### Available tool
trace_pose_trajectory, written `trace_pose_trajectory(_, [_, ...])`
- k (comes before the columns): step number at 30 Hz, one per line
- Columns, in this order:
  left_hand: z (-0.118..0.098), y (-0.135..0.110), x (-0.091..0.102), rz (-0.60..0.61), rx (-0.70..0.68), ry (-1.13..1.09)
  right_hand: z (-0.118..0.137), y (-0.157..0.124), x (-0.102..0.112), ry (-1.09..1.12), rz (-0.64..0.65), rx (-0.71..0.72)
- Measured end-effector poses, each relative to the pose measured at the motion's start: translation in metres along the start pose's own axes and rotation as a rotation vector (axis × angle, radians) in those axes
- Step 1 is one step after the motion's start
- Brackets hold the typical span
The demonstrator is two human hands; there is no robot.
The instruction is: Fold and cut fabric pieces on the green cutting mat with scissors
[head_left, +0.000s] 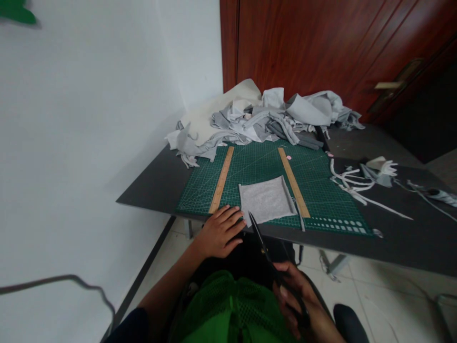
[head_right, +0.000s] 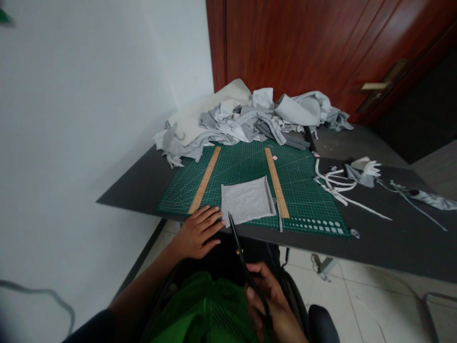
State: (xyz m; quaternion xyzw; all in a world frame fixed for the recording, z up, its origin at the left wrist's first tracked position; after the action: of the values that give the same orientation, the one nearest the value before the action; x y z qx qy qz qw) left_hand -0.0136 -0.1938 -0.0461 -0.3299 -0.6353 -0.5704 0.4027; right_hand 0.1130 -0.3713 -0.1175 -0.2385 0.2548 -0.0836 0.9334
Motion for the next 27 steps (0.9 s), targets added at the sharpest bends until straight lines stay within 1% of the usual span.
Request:
trace_pose_trajectory(4, [-0.001, 0.002, 0.002, 0.024, -0.011, 0.0, -0.014, -0.004, 0.009, -0.049, 0.039, -0.018])
trace_pose_trajectory(6, [-0.001, 0.002, 0.004, 0.027, -0.02, -0.002, -0.019, -0.006, 0.012, -0.056, 0.036, -0.036])
trace_pose_trajectory(9, [-0.001, 0.003, 0.005, 0.03, -0.021, -0.014, -0.02, -0.01, 0.016, -0.048, -0.018, -0.08])
trace_pose_trajectory(12, [0.002, 0.004, 0.003, 0.047, 0.031, -0.047, -0.017, -0.014, 0.02, -0.026, -0.085, -0.1])
trace_pose_trajectory(15, [0.004, 0.007, 0.001, 0.044, 0.11, -0.057, -0.007, -0.015, 0.021, 0.026, -0.122, -0.041])
trace_pose_trajectory(18, [0.002, 0.012, 0.0, 0.01, 0.164, -0.039, 0.006, -0.012, 0.021, 0.073, -0.12, 0.048])
trace_pose_trajectory(19, [0.001, 0.013, 0.0, -0.008, 0.18, -0.032, 0.01, -0.01, 0.022, 0.086, -0.126, 0.056])
trace_pose_trajectory(22, [-0.002, 0.018, -0.002, -0.056, 0.238, -0.008, 0.021, -0.005, 0.024, 0.144, -0.155, 0.026])
trace_pose_trajectory(24, [-0.005, 0.022, -0.003, -0.07, 0.25, -0.003, 0.029, -0.001, 0.022, 0.196, -0.144, -0.009])
trace_pose_trajectory(27, [-0.01, 0.032, -0.003, -0.072, 0.227, -0.024, 0.049, 0.008, 0.017, 0.255, -0.136, -0.035])
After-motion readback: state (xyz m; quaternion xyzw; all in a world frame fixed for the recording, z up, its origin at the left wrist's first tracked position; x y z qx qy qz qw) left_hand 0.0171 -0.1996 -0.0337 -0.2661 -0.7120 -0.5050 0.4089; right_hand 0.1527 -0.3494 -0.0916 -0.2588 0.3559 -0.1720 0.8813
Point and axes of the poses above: each hand's wrist, its own y-axis towards the middle knuckle, its own x-axis out of the back of the hand, z = x × y, the point moved 8 cm from there along y, towards the middle knuckle, and after that the axes turned 5 degrees about -x, right-handed, at the moved point
